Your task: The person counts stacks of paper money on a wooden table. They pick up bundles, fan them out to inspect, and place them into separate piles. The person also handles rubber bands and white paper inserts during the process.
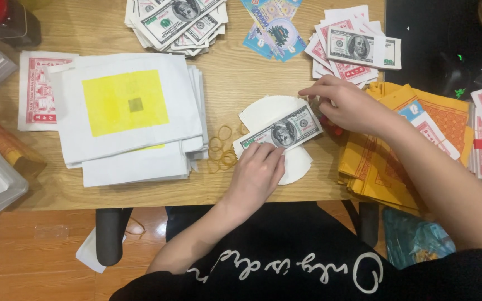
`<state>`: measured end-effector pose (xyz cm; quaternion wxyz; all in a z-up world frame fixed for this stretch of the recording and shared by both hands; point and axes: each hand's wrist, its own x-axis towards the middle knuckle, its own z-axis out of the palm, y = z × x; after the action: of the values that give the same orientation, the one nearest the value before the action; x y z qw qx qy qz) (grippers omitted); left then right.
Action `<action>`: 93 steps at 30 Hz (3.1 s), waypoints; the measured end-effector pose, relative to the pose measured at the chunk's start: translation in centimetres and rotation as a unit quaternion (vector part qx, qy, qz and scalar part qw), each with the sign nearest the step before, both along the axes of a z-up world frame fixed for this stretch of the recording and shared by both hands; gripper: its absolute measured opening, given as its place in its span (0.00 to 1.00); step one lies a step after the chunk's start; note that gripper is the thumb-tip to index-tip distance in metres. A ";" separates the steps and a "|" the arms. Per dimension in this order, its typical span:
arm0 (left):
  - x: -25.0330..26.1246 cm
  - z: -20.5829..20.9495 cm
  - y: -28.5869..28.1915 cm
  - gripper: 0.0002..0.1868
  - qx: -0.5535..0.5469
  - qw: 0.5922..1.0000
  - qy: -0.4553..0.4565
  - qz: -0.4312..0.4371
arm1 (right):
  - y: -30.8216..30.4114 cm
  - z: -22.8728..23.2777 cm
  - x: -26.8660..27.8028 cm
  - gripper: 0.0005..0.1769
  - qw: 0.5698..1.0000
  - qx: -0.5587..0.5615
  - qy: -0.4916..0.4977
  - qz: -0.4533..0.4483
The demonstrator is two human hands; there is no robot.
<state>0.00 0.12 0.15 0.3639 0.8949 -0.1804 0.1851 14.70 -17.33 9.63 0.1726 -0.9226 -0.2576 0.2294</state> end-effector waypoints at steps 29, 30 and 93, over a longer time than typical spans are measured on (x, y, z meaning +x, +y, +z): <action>-0.1 0.0 0.0 0.09 0.000 1.000 0.012 -0.001 | -0.1 -1.2 0.4 0.20 0.999 0.005 -0.031 0.026; -0.1 0.1 0.0 0.09 -0.001 1.000 0.012 0.000 | -0.1 -1.0 0.3 0.20 0.999 0.004 -0.031 0.026; 0.9 3.8 5.6 0.17 -0.443 0.800 0.315 -0.255 | 11.7 2.7 14.8 0.06 0.884 0.435 0.041 -0.168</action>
<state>0.94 5.74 3.98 0.7911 0.5674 -0.1757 -0.1464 29.54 -5.65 12.29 0.6028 -0.7742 -0.1651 0.0996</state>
